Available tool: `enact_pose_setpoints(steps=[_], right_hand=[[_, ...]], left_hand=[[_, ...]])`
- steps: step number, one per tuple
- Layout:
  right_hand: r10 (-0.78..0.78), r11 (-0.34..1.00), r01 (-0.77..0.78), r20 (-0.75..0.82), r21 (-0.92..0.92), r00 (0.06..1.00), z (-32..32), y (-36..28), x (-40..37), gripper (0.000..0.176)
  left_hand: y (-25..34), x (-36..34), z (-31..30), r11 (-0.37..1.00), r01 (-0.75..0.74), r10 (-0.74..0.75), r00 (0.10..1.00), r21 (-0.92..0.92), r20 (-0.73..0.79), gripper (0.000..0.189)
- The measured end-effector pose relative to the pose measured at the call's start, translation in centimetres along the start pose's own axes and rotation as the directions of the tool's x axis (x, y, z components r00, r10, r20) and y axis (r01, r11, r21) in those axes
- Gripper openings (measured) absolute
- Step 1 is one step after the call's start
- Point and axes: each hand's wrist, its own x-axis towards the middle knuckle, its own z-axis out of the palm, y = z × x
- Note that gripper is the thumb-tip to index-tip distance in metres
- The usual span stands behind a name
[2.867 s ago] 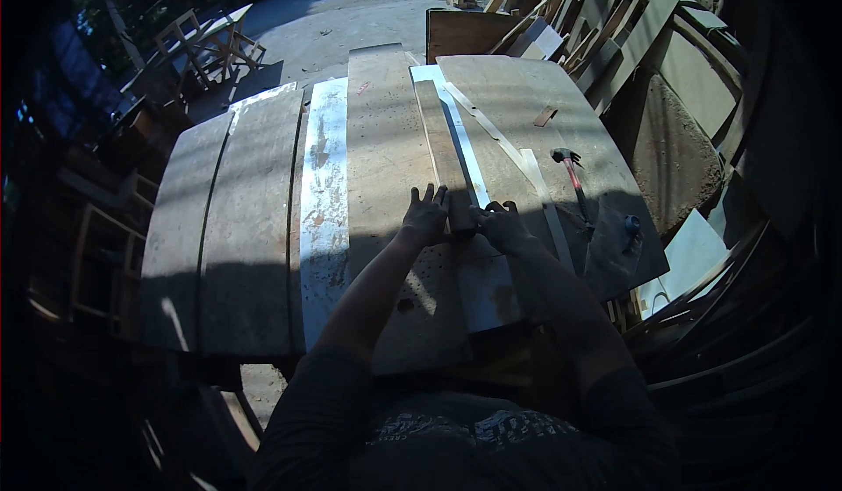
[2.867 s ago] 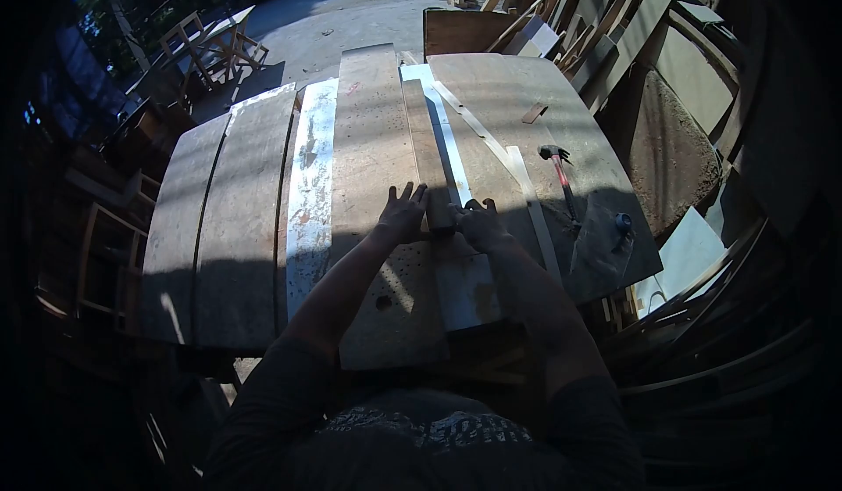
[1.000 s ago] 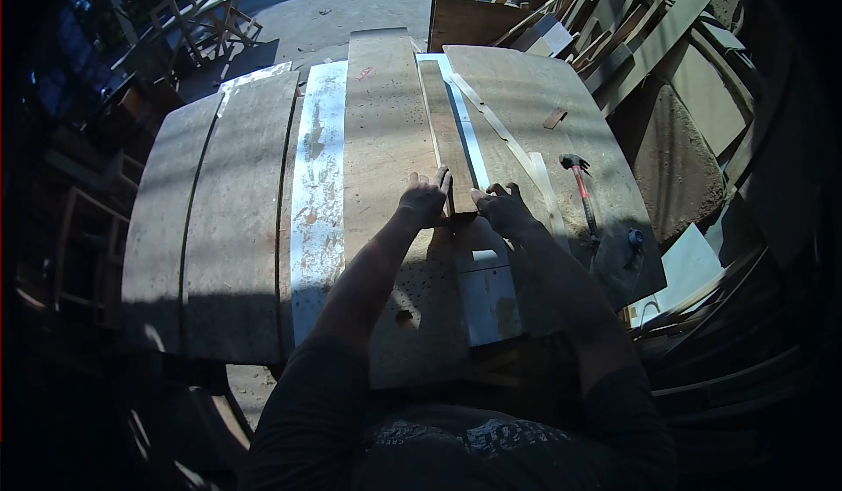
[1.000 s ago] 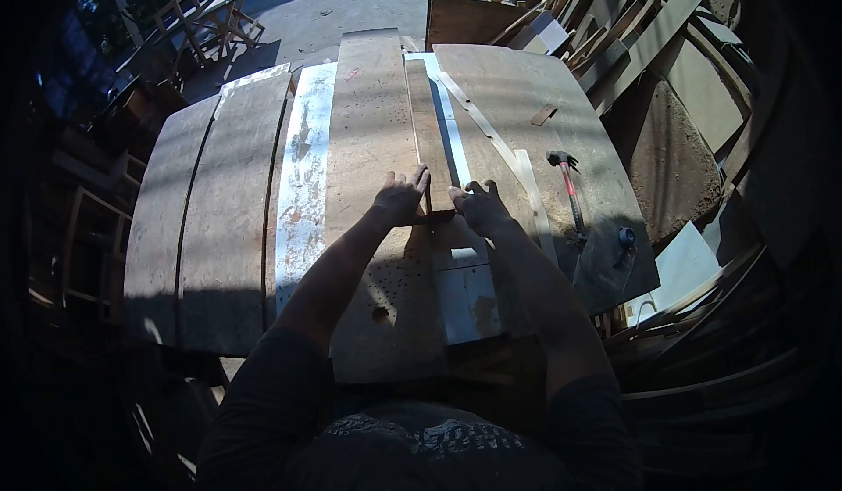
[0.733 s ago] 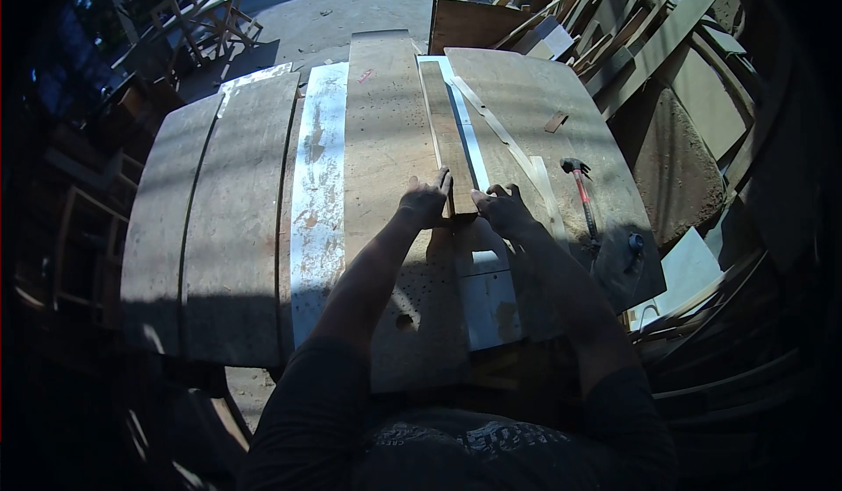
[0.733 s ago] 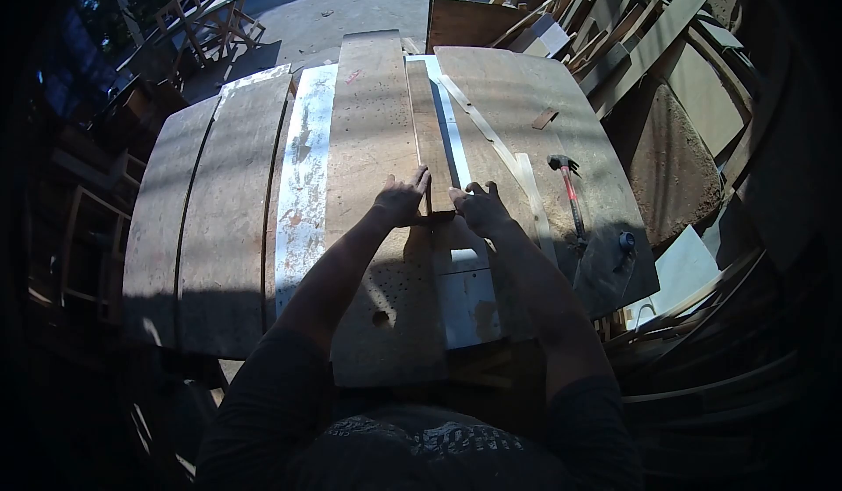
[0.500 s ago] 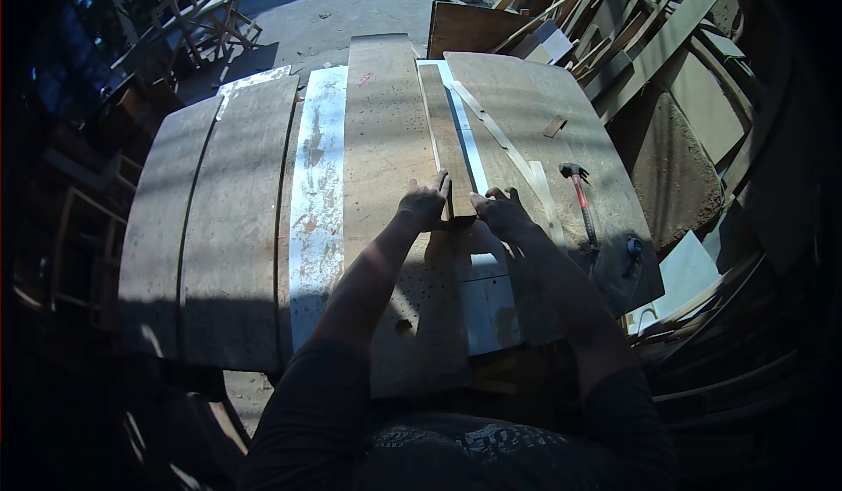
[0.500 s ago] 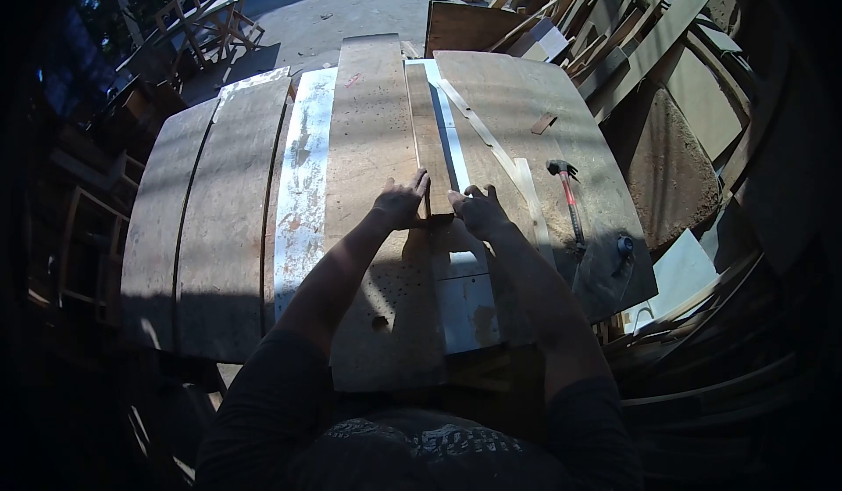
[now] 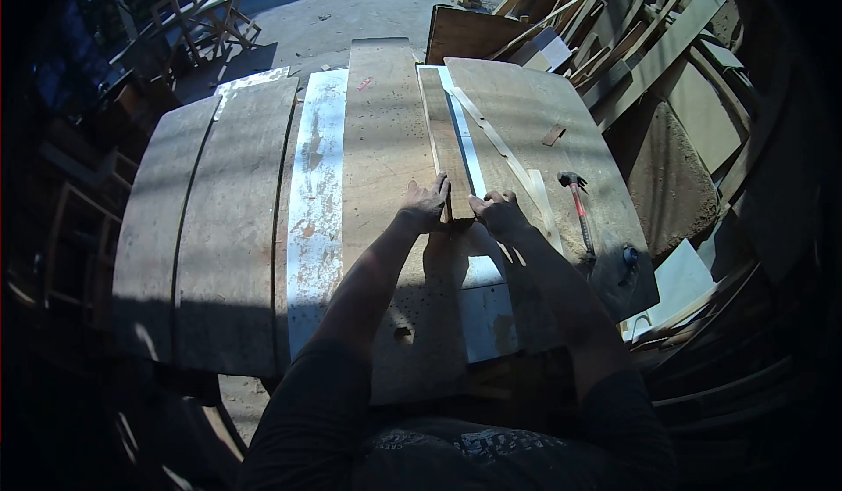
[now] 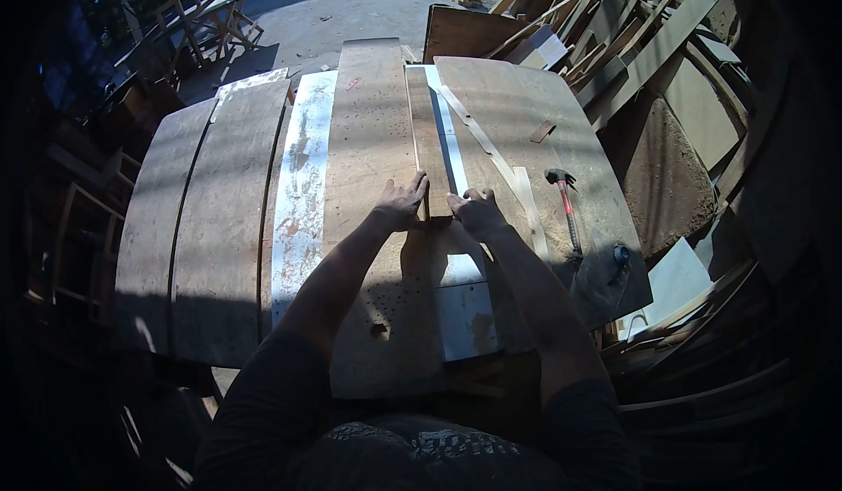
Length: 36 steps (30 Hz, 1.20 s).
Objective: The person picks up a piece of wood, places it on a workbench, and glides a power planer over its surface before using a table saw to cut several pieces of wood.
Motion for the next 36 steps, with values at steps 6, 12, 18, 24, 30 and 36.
enact_pose_setpoints(steps=[6, 12, 18, 24, 30, 36], right_hand=[[-0.017, 1.0, 0.017, -0.028, -0.003, 0.999, 0.3, 0.4, 0.6, 0.043], [0.008, 1.0, -0.008, 0.032, -0.007, 0.999, -0.5, 0.3, 1.0, 0.044], [0.023, 1.0, -0.023, 0.043, 0.0, 0.999, -0.4, 0.5, 1.5, 0.045], [0.033, 0.999, -0.033, 0.053, 0.006, 0.998, -0.7, 0.5, 1.7, 0.044], [0.037, 0.999, -0.038, 0.026, 0.028, 0.999, -0.2, 0.9, 2.2, 0.041], [0.008, 0.999, -0.008, -0.021, 0.042, 1.0, -0.4, 1.1, 2.5, 0.042]], left_hand=[[-0.3, 0.3, -0.1, 1.0, -0.011, 0.011, 1.0, -0.002, -0.008, 0.117], [-0.7, 0.6, 0.0, 1.0, -0.017, 0.016, 0.999, -0.009, -0.038, 0.116], [-1.2, 1.4, 0.8, 1.0, -0.021, 0.021, 0.999, 0.012, -0.045, 0.117], [-1.4, 2.1, 1.3, 0.999, -0.019, 0.021, 0.998, 0.034, -0.051, 0.117], [-1.4, 1.3, -0.7, 1.0, -0.025, 0.025, 0.999, 0.003, -0.036, 0.115], [-1.6, 1.2, -1.2, 1.0, -0.031, 0.031, 0.999, 0.004, -0.028, 0.112]])
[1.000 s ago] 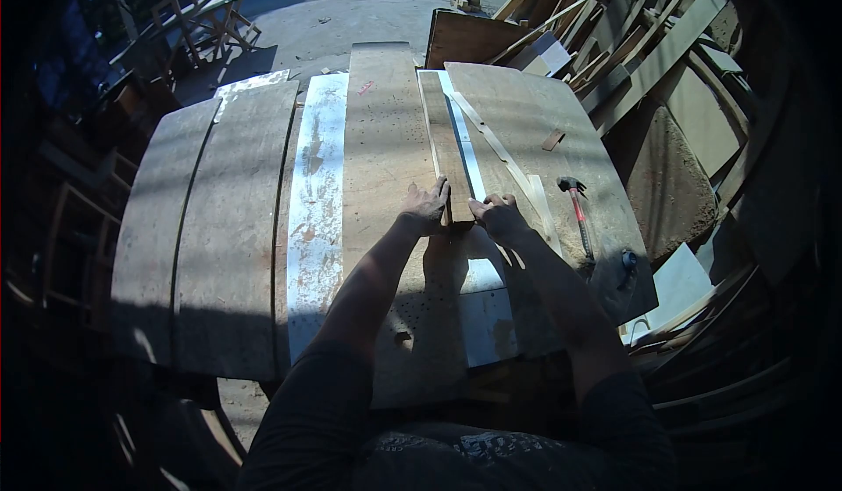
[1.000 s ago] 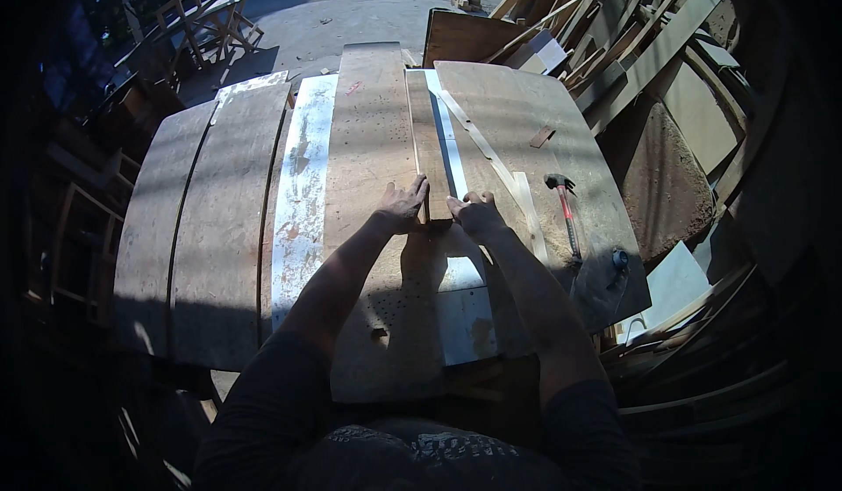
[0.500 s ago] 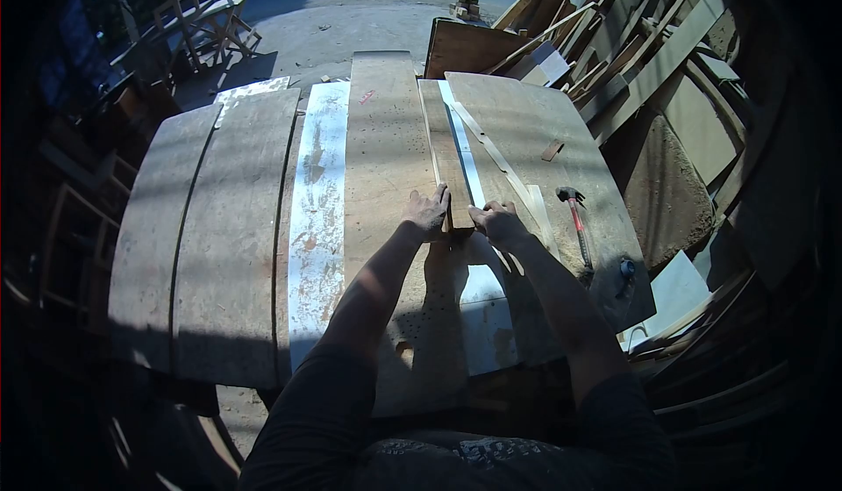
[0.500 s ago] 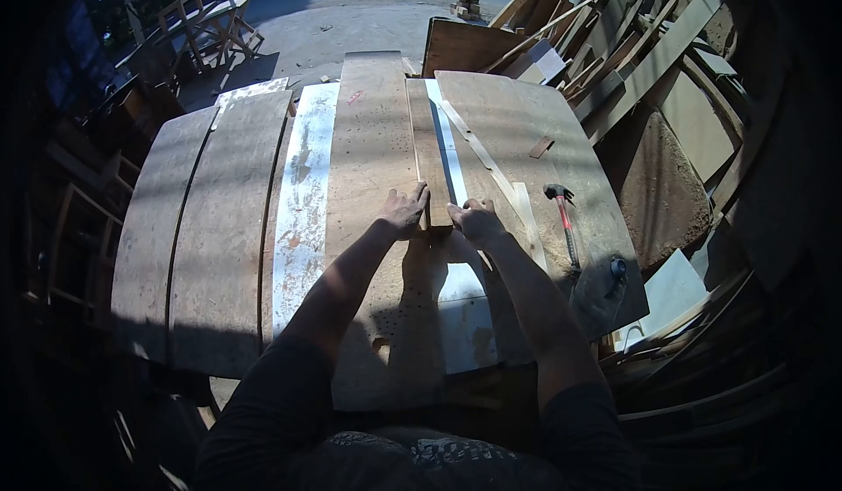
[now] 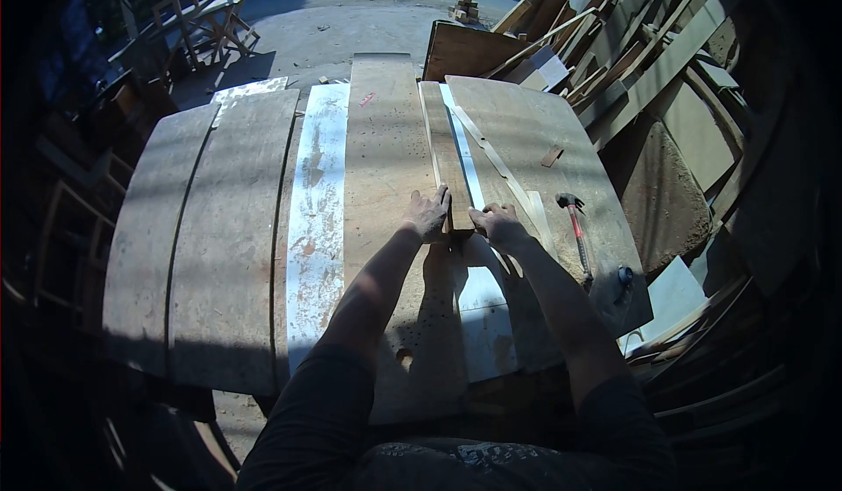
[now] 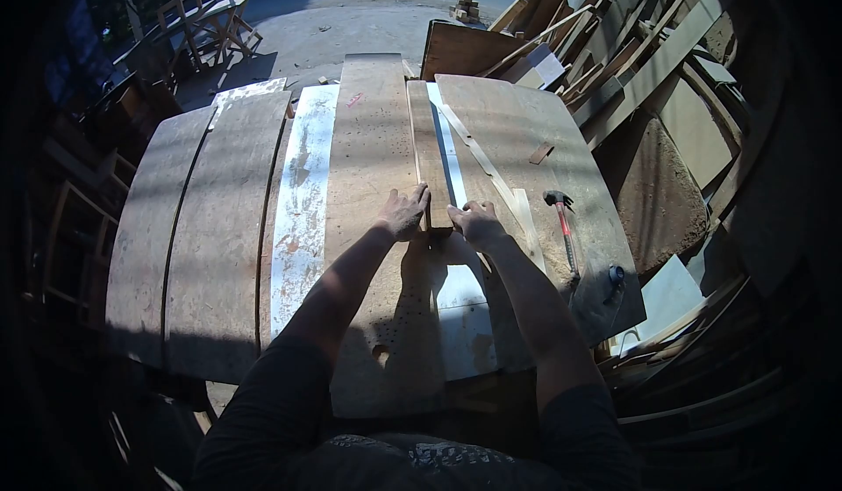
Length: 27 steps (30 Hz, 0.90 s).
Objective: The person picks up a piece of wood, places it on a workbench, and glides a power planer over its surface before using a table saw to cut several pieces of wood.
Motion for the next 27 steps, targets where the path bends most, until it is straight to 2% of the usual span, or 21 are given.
enact_pose_setpoints(steps=[11, 13, 17, 19, 20, 22, 23, 25, 27], right_hand=[[-0.032, 0.999, 0.031, -0.021, -0.04, 0.999, 0.5, 0.7, 1.0, 0.044], [-0.046, 0.999, 0.045, -0.06, -0.032, 0.997, 0.8, 1.0, 1.3, 0.044], [-0.038, 0.999, 0.036, -0.07, -0.031, 0.997, 1.3, 1.5, 2.5, 0.043], [-0.002, 0.999, -0.001, -0.062, -0.037, 0.998, 1.4, 1.8, 3.1, 0.043], [-0.002, 0.999, 0.0, -0.063, -0.036, 0.998, 1.4, 1.9, 3.4, 0.043], [0.016, 1.0, -0.017, -0.041, -0.024, 0.999, 1.4, 2.1, 4.1, 0.043], [0.015, 1.0, -0.016, -0.041, -0.024, 0.999, 1.1, 2.1, 4.6, 0.043], [0.065, 0.994, -0.059, 0.06, -0.087, 0.996, 0.4, 2.1, 5.4, 0.044], [0.05, 0.995, -0.044, 0.064, -0.094, 0.997, -0.2, 2.4, 5.9, 0.045]], left_hand=[[-1.1, 0.7, 1.4, 0.999, -0.03, 0.032, 0.997, 0.028, -0.065, 0.109], [-1.5, 1.1, 2.5, 0.997, -0.042, 0.051, 0.988, 0.062, -0.147, 0.11], [-1.8, 1.7, 3.7, 0.996, -0.008, 0.026, 0.98, 0.09, -0.197, 0.109], [-1.9, 1.8, 3.8, 1.0, 0.016, -0.014, 0.969, 0.007, -0.246, 0.105], [-2.0, 1.8, 3.9, 1.0, 0.017, -0.015, 0.969, 0.008, -0.245, 0.105], [-2.3, 1.8, 4.0, 1.0, 0.004, 0.001, 0.951, 0.015, -0.31, 0.093], [-2.3, 1.8, 4.1, 1.0, 0.005, 0.0, 0.951, 0.015, -0.31, 0.093], [-2.4, 2.2, 4.1, 0.999, 0.037, -0.031, 0.95, 0.013, -0.31, 0.081], [-2.7, 2.4, 3.8, 0.999, 0.04, -0.034, 0.951, 0.015, -0.309, 0.075]])
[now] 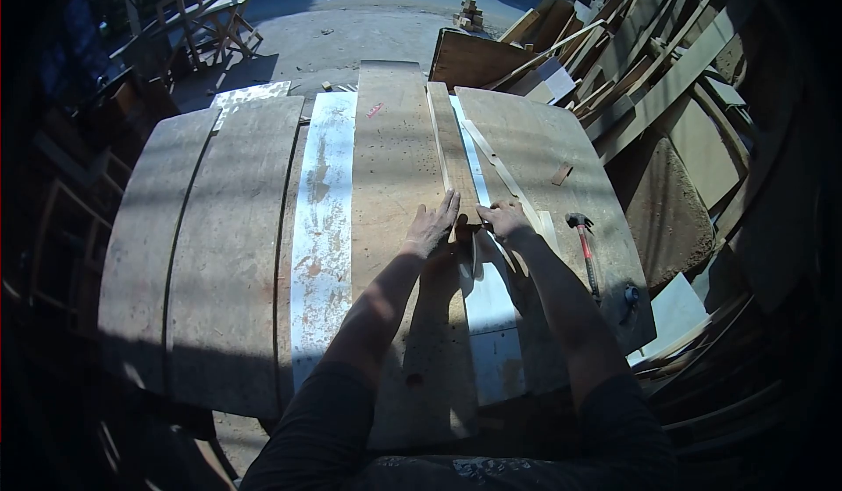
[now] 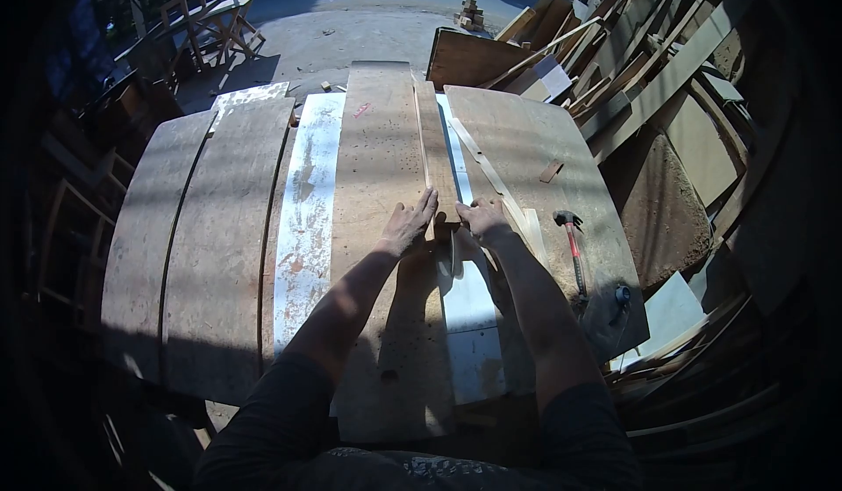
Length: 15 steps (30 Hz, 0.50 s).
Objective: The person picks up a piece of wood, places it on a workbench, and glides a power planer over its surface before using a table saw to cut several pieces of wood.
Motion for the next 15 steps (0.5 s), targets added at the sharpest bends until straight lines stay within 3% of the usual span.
enact_pose_setpoints(steps=[2, 4, 8, 11, 13, 15], right_hand=[[-0.014, 1.0, 0.014, 0.004, -0.008, 1.0, -0.3, 0.1, 0.8, 0.045], [0.034, 0.999, -0.035, 0.086, 0.012, 0.996, -0.4, 0.3, 1.7, 0.046], [0.012, 1.0, -0.012, 0.027, 0.011, 1.0, 0.6, 1.2, 2.7, 0.047], [0.01, 1.0, -0.01, 0.052, -0.016, 0.999, 0.1, 1.4, 3.4, 0.047], [0.009, 0.999, -0.011, 0.054, 0.03, 0.998, 0.3, 1.8, 4.0, 0.047], [0.022, 0.999, -0.024, 0.061, 0.035, 0.998, 0.2, 1.9, 4.5, 0.048]], left_hand=[[-0.4, 0.5, 0.7, 1.0, 0.002, -0.002, 1.0, 0.001, 0.001, 0.068], [-1.0, 1.3, 3.2, 0.999, -0.005, 0.01, 0.99, 0.04, -0.138, 0.06], [-1.6, 2.0, 3.9, 1.0, 0.008, -0.012, 0.989, -0.025, -0.15, 0.059], [-2.2, 2.7, 4.7, 1.0, -0.004, 0.002, 0.984, -0.008, -0.176, 0.06], [-2.5, 3.2, 5.0, 0.995, 0.0, 0.015, 0.988, 0.099, -0.151, 0.059], [-2.7, 3.5, 3.9, 0.998, 0.005, 0.001, 0.993, 0.055, -0.117, 0.06]])
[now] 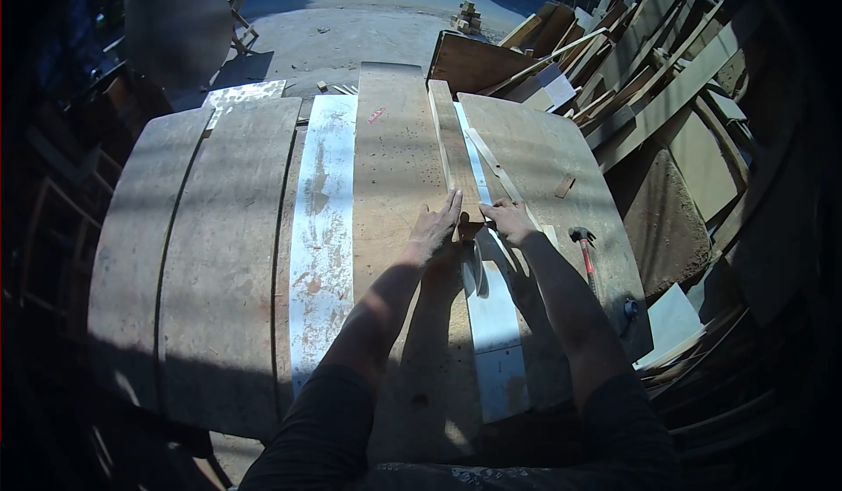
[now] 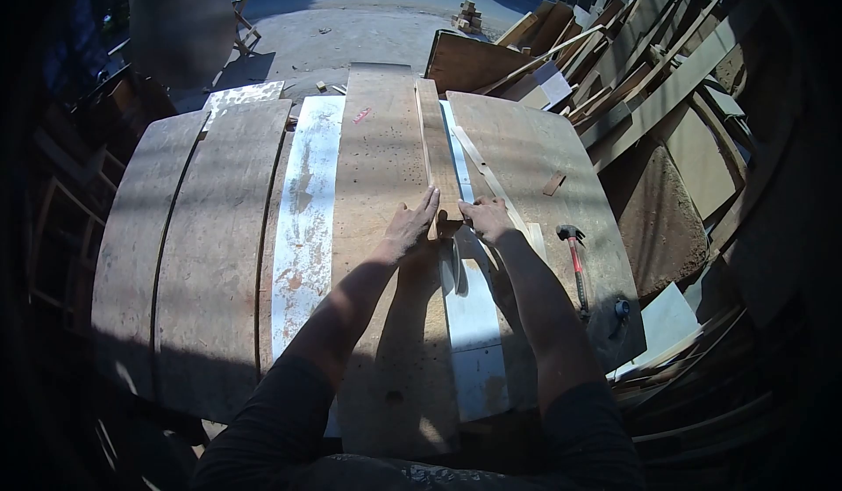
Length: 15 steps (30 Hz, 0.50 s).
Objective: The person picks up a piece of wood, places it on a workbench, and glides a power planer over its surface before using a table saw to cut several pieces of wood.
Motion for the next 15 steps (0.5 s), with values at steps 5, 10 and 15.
enact_pose_setpoints(steps=[5, 10, 15], right_hand=[[0.019, 0.999, -0.02, 0.015, 0.028, 1.0, -0.9, 0.2, 1.3, 0.048], [0.041, 0.998, -0.037, 0.079, -0.05, 0.996, -1.7, 0.2, 2.8, 0.064], [0.079, 0.991, -0.061, 0.149, -0.119, 0.986, -3.6, -0.1, 4.8, 0.068]], left_hand=[[-0.9, 1.1, 0.7, 0.997, 0.031, -0.031, 0.999, -0.072, 0.012, 0.063], [-2.1, 2.4, -0.4, 0.989, 0.076, -0.063, 0.993, -0.126, 0.104, 0.075], [-3.6, 3.4, -3.1, 0.948, 0.166, -0.105, 0.968, -0.271, 0.227, 0.092]])
